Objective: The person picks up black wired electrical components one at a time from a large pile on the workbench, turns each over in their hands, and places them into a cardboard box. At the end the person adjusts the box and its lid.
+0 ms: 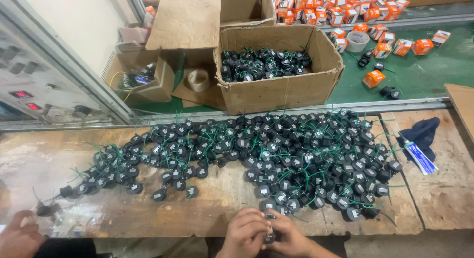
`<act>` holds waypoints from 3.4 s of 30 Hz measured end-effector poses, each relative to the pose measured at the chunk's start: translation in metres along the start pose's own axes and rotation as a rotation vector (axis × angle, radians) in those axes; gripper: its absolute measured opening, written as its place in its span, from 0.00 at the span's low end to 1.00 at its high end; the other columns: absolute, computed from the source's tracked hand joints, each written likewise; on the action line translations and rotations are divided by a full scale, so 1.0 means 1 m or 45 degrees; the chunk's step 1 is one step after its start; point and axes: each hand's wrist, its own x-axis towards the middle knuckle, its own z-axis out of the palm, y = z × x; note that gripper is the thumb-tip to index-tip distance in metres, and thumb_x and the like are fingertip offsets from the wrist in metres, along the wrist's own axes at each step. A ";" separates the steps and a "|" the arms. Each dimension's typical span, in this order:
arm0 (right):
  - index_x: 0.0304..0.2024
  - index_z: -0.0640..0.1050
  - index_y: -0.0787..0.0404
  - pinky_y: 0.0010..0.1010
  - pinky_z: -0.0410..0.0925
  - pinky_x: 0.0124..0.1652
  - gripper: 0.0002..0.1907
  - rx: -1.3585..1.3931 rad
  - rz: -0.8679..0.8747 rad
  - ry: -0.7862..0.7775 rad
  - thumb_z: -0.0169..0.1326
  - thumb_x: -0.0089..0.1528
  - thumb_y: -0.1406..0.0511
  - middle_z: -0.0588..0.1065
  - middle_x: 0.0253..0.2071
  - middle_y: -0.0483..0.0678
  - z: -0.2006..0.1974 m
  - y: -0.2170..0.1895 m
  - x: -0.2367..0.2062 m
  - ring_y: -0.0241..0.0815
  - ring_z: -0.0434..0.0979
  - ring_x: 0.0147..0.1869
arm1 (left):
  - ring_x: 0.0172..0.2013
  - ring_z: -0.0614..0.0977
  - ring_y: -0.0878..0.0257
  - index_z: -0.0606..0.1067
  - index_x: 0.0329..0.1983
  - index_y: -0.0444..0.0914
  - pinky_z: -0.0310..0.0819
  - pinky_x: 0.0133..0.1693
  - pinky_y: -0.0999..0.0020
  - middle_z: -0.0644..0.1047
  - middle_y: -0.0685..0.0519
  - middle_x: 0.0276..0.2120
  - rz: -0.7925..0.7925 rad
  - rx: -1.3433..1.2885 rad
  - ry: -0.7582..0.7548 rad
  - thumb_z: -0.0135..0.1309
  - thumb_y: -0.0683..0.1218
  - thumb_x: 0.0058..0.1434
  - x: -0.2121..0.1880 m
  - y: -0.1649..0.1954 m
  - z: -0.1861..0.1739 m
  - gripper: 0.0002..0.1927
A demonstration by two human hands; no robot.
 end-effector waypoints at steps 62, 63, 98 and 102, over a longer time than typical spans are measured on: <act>0.46 0.80 0.67 0.30 0.75 0.41 0.18 -0.253 0.048 0.199 0.67 0.53 0.73 0.83 0.39 0.50 -0.020 -0.032 0.034 0.37 0.83 0.41 | 0.43 0.82 0.54 0.72 0.31 0.36 0.78 0.46 0.64 0.82 0.46 0.40 -0.792 -0.757 0.172 0.70 0.34 0.54 -0.002 -0.044 0.027 0.15; 0.42 0.81 0.66 0.29 0.75 0.39 0.15 -0.268 0.051 0.162 0.67 0.53 0.73 0.82 0.36 0.49 -0.018 -0.039 0.036 0.37 0.83 0.39 | 0.42 0.82 0.55 0.73 0.31 0.36 0.78 0.46 0.65 0.83 0.47 0.40 -0.791 -0.686 0.205 0.70 0.36 0.54 -0.005 -0.044 0.026 0.14; 0.58 0.68 0.61 0.28 0.76 0.46 0.24 -0.198 0.593 -0.239 0.64 0.63 0.67 0.80 0.46 0.47 -0.018 -0.119 0.043 0.35 0.85 0.47 | 0.37 0.81 0.54 0.81 0.37 0.37 0.76 0.38 0.63 0.80 0.52 0.35 0.024 0.122 -0.077 0.65 0.36 0.53 0.049 0.003 -0.013 0.09; 0.54 0.74 0.67 0.30 0.75 0.44 0.17 0.322 0.380 0.049 0.59 0.63 0.71 0.79 0.41 0.46 -0.014 -0.079 0.027 0.35 0.80 0.44 | 0.39 0.84 0.53 0.81 0.40 0.36 0.80 0.40 0.62 0.81 0.49 0.39 0.059 -0.085 -0.104 0.59 0.33 0.53 0.067 0.018 0.003 0.12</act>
